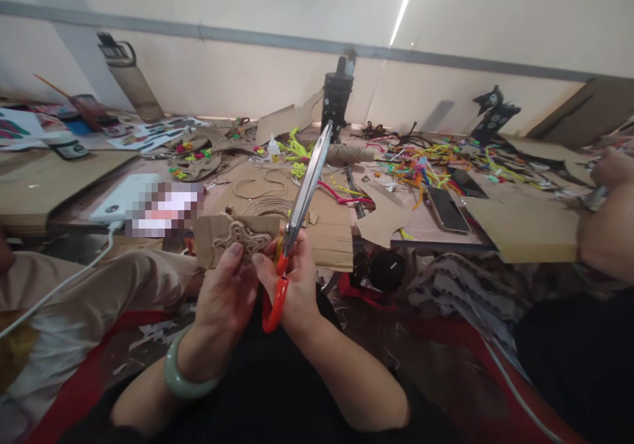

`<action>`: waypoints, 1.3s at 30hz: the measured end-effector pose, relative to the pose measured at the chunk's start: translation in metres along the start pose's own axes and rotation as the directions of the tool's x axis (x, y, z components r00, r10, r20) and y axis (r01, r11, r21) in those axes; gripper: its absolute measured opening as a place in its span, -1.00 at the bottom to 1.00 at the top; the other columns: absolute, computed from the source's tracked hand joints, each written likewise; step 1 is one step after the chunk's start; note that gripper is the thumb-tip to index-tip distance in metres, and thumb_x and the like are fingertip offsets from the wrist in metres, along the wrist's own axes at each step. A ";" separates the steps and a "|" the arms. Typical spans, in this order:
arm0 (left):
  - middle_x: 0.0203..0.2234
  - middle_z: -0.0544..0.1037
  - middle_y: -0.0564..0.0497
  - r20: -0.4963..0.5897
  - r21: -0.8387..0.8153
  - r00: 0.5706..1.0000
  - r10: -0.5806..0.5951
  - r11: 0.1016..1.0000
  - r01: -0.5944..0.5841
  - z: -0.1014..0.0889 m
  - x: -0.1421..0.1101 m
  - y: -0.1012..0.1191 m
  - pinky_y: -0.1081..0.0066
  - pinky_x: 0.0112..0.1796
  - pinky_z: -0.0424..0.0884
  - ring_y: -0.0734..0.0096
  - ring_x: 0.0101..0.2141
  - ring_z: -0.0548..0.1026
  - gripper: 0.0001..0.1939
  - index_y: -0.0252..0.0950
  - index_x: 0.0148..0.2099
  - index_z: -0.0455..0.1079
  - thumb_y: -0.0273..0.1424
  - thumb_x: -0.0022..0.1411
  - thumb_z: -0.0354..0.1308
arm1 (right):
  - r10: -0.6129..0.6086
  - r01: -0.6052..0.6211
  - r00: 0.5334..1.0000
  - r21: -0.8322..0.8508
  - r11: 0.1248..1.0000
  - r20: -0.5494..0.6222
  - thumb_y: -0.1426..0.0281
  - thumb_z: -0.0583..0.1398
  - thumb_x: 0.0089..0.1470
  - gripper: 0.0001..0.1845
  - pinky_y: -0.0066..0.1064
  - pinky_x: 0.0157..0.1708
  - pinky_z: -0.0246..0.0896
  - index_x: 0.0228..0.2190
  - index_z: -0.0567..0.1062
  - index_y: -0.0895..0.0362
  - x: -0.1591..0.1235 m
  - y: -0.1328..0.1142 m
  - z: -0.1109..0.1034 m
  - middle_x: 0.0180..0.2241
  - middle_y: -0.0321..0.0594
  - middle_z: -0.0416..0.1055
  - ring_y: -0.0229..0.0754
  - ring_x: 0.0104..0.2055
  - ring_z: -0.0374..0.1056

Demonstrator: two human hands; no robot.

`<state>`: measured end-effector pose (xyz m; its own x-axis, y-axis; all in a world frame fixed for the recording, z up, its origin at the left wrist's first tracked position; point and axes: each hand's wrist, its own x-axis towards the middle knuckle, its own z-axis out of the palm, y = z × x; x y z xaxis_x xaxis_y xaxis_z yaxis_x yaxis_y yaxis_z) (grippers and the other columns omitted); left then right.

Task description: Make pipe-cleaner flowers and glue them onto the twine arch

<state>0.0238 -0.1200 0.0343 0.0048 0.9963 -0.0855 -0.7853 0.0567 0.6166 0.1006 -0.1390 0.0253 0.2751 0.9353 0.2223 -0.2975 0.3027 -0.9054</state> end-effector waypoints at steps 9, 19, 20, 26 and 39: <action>-0.48 0.60 0.19 -0.197 0.004 0.979 0.052 0.999 -0.052 -0.004 0.011 0.030 0.52 -0.39 0.49 0.51 -0.45 0.54 -0.75 -0.23 -0.33 0.48 -0.44 -0.13 0.41 | 0.165 -0.016 0.934 -0.423 0.906 0.317 -0.07 0.29 -0.15 -0.32 -0.31 -0.11 0.28 -0.04 0.32 -0.04 -0.022 -0.044 -0.078 -0.18 -0.20 0.34 -0.10 -0.14 0.32; -0.52 0.60 0.17 -0.248 0.016 0.969 -0.013 1.000 0.017 -0.003 0.022 0.036 0.51 -0.48 0.51 0.47 -0.52 0.53 -0.66 -0.23 -0.39 0.50 -0.41 -0.31 0.49 | 0.601 -0.219 0.720 -0.707 0.672 0.348 -0.03 0.28 -0.15 -0.42 -0.48 -0.46 0.20 -0.16 0.42 0.06 -0.002 -0.067 -0.089 -0.44 -0.34 0.30 -0.25 -0.45 0.19; -0.51 0.60 0.17 -0.263 0.026 0.965 -0.017 0.999 0.025 -0.003 0.023 0.036 0.50 -0.47 0.51 0.47 -0.50 0.53 -0.64 -0.23 -0.39 0.50 -0.40 -0.33 0.50 | 0.618 -0.237 0.706 -0.708 0.665 0.344 -0.02 0.28 -0.16 -0.43 -0.47 -0.44 0.22 -0.17 0.43 0.06 0.001 -0.068 -0.087 -0.44 -0.33 0.31 -0.24 -0.44 0.21; -0.49 0.60 0.19 -0.263 0.051 0.965 -0.014 0.998 0.028 -0.004 0.032 0.033 0.53 -0.49 0.53 0.48 -0.49 0.54 -0.58 -0.20 -0.38 0.51 -0.43 -0.40 0.52 | 0.644 -0.280 0.702 -0.713 0.643 0.305 0.03 0.28 -0.17 -0.45 -0.35 -0.27 0.35 -0.15 0.47 0.06 0.018 -0.076 -0.084 -0.37 -0.23 0.45 -0.11 -0.33 0.37; -0.23 0.63 0.06 -0.169 0.249 0.986 -0.007 0.967 0.050 -0.019 0.040 0.034 0.45 -0.31 0.56 0.34 -0.29 0.58 -0.50 -0.09 -0.12 0.51 -0.35 -0.21 0.47 | 0.716 -0.194 0.630 -0.833 0.518 0.299 0.33 0.26 -0.26 -0.78 -0.48 -0.55 0.22 -0.42 0.48 0.02 0.042 -0.090 -0.087 -0.55 -0.32 0.41 -0.17 -0.50 0.33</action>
<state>-0.0142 -0.0798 0.0372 -0.0947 0.9706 -0.2211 -0.6051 0.1203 0.7870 0.2186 -0.1430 0.0846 -0.3130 0.8612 -0.4005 0.5538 -0.1771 -0.8136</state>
